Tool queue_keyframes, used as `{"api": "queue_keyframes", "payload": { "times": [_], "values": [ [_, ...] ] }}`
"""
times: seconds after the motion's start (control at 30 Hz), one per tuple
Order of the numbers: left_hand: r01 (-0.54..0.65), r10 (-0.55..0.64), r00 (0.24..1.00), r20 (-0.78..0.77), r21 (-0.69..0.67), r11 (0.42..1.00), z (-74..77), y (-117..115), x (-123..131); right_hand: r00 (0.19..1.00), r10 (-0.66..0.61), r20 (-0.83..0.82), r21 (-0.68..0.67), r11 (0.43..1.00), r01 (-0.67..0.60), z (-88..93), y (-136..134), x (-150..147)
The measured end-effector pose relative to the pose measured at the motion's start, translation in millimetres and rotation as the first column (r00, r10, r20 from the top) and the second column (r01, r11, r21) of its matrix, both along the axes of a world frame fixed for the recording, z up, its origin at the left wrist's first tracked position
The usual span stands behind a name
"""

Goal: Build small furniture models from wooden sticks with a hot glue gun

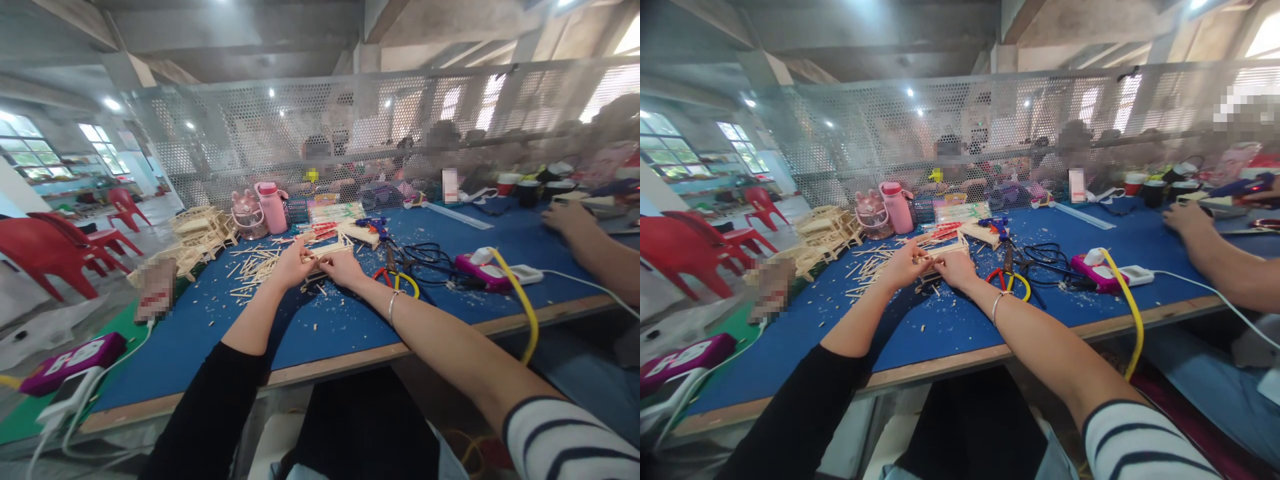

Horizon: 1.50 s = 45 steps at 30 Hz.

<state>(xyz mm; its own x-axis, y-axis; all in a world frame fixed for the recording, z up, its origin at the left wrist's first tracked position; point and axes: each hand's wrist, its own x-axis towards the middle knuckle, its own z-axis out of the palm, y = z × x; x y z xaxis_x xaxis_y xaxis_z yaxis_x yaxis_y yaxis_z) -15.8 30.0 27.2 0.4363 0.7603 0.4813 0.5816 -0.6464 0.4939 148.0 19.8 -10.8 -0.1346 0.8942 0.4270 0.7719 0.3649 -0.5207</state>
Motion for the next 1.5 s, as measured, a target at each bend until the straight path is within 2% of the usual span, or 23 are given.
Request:
{"api": "queue_keyframes", "payload": {
  "times": [0.1,0.2,0.27,0.43,0.67,1.27,1.4,1.5],
  "values": [
    [-0.032,0.021,0.988,0.151,0.069,0.997,0.0,3.8,-9.8,1.0,0.001,-0.014,-0.011,1.0,-0.001,-0.7,0.2,-0.6],
    [-0.164,0.105,0.928,0.358,0.139,0.977,-1.8,8.9,-18.5,0.999,0.014,-0.031,0.011,1.0,-0.014,-3.0,0.7,-0.7],
    [-0.223,0.143,0.898,0.416,0.15,0.963,-3.1,10.0,-20.2,0.999,0.022,-0.037,0.022,1.0,-0.022,-4.9,0.8,-0.2],
    [-0.265,0.206,0.924,0.322,0.15,0.953,-3.9,3.3,-14.6,0.999,0.004,-0.04,0.035,0.999,-0.002,-8.5,1.2,0.8],
    [-0.333,0.291,0.921,0.261,0.137,0.933,-8.8,1.6,-13.5,0.999,-0.001,-0.038,0.021,1.0,0.002,-10.7,1.5,1.2],
    [-0.263,0.231,0.946,0.226,0.123,0.957,-15.0,1.2,-12.3,0.998,0.003,-0.06,0.015,1.0,-0.002,-12.5,-1.0,1.3],
    [-0.205,0.185,0.971,0.152,0.125,0.971,-14.9,-0.6,-11.0,0.997,0.009,-0.077,0.009,1.0,-0.009,-13.3,-0.3,1.6],
    [-0.173,0.163,0.985,0.062,0.214,0.962,-13.9,-2.2,-10.1,0.997,0.0,-0.083,0.002,1.0,0.0,-12.8,0.0,1.2]
  ]
}}
